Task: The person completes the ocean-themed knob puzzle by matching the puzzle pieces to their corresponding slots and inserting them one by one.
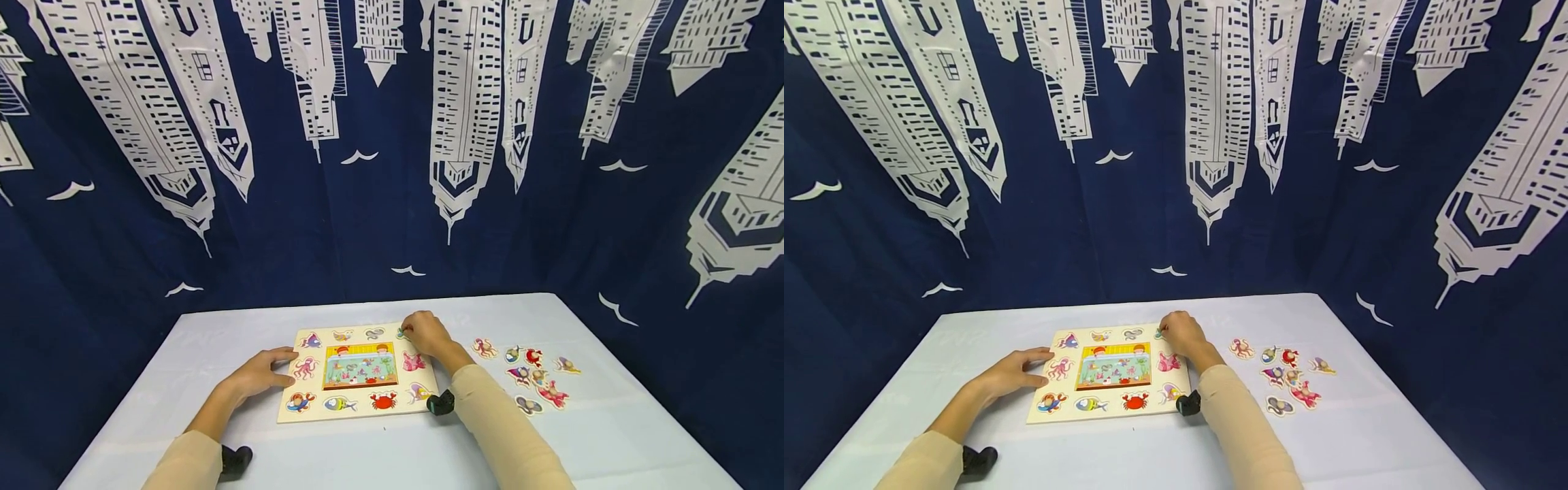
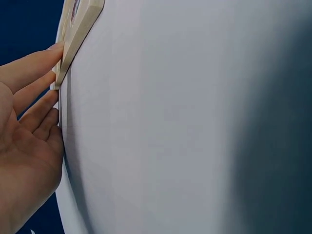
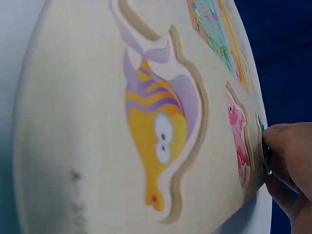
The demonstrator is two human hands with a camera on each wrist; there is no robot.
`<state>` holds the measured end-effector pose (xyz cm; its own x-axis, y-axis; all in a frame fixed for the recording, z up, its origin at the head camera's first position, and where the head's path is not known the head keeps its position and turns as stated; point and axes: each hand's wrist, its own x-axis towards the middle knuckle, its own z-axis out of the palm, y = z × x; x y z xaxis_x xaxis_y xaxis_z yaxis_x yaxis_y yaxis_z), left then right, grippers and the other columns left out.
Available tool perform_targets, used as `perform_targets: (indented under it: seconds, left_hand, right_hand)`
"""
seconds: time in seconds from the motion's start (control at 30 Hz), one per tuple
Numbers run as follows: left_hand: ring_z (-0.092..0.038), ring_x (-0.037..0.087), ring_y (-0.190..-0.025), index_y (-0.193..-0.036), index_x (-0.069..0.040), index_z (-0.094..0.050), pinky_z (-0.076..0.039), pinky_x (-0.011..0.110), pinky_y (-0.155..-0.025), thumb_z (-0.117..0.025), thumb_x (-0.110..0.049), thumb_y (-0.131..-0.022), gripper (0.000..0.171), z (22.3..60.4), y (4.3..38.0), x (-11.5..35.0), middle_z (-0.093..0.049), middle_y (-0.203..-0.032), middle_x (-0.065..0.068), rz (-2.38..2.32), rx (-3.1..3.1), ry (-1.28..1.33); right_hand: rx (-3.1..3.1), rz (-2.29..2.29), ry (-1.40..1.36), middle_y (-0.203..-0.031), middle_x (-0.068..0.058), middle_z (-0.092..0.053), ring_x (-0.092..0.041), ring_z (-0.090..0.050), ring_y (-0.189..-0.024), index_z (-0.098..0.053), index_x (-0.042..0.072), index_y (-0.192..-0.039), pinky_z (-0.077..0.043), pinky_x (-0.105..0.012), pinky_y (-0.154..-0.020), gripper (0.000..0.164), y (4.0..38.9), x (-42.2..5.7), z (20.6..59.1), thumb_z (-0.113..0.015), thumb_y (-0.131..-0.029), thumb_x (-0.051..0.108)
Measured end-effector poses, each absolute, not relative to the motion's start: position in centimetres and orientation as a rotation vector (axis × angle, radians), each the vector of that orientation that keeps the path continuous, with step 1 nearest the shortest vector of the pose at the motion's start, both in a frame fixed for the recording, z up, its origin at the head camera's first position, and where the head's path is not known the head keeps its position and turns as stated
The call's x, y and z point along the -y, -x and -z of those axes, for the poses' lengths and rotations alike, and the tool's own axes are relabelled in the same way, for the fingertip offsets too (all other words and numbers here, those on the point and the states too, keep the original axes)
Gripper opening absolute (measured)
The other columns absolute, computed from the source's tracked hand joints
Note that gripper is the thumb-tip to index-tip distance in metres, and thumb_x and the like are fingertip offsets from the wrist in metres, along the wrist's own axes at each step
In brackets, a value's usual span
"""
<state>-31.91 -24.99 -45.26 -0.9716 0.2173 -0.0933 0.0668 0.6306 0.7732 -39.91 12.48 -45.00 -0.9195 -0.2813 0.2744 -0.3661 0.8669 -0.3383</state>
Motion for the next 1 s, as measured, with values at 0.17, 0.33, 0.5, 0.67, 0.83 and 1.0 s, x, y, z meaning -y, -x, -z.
perform_targets:
  seconds: [0.17, 0.33, 0.5, 0.67, 0.83, 1.0]
  left_hand:
    - [-0.019, 0.052, -0.15, -0.143, -0.001, -0.06, -0.015, 0.071, -0.117, -0.086, -0.015, -0.084, 0.066, 45.2, 32.0, 25.1, -0.036, -0.161, 0.023, -1.259, -2.67, -0.232]
    - [-0.018, 0.052, -0.15, -0.144, -0.001, -0.059, -0.015, 0.07, -0.117, -0.085, -0.016, -0.084, 0.067, 45.2, 32.2, 25.1, -0.035, -0.161, 0.023, -1.271, -2.666, -0.244]
    - [-0.018, 0.052, -0.15, -0.144, 0.0, -0.059, -0.015, 0.07, -0.117, -0.085, -0.014, -0.085, 0.067, 45.2, 32.2, 25.2, -0.035, -0.161, 0.024, -1.276, -2.665, -0.235]
    - [-0.018, 0.052, -0.15, -0.144, 0.0, -0.059, -0.015, 0.071, -0.117, -0.085, -0.015, -0.085, 0.067, 45.2, 32.2, 25.1, -0.035, -0.162, 0.024, -1.269, -2.66, -0.249]
    - [-0.018, 0.052, -0.15, -0.143, 0.0, -0.059, -0.015, 0.071, -0.117, -0.085, -0.014, -0.084, 0.066, 45.4, 32.1, 25.3, -0.035, -0.161, 0.024, -1.267, -2.664, -0.246]
    - [-0.021, 0.053, -0.149, -0.143, 0.001, -0.059, -0.017, 0.069, -0.117, -0.085, -0.012, -0.084, 0.065, 45.5, 32.1, 25.1, -0.036, -0.161, 0.024, -1.282, -2.654, -0.27]
  right_hand:
    - [2.846, -0.514, -0.507, -0.111, -0.007, -0.074, -0.022, -0.068, -0.098, -0.082, 0.011, -0.107, -0.057, -0.042, -0.089, 0.014, 40.1, -12.2, 44.9, -0.073, -0.097, 0.012]
    - [2.888, -0.439, -0.539, -0.109, -0.006, -0.072, -0.023, -0.067, -0.101, -0.081, 0.013, -0.11, -0.055, -0.044, -0.094, 0.016, 40.0, -12.2, 44.5, -0.073, -0.096, 0.013]
    - [2.898, -0.45, -0.569, -0.106, -0.007, -0.072, -0.023, -0.067, -0.098, -0.079, 0.011, -0.113, -0.056, -0.045, -0.093, 0.018, 40.0, -12.3, 44.3, -0.071, -0.096, 0.012]
    - [2.888, -0.543, -0.5, -0.092, -0.001, -0.07, -0.016, -0.061, -0.078, -0.076, 0.011, -0.12, -0.055, -0.037, -0.075, 0.024, 39.9, -12.8, 44.3, -0.072, -0.097, 0.013]
    - [2.868, -0.588, -0.522, -0.085, 0.003, -0.065, -0.014, -0.057, -0.073, -0.076, 0.01, -0.119, -0.052, -0.034, -0.068, 0.024, 39.5, -13.6, 44.1, -0.074, -0.096, 0.017]
    - [2.865, -0.599, -0.534, -0.087, 0.003, -0.066, -0.014, -0.057, -0.074, -0.077, 0.009, -0.117, -0.052, -0.034, -0.068, 0.023, 38.9, -15.3, 43.8, -0.074, -0.094, 0.015]
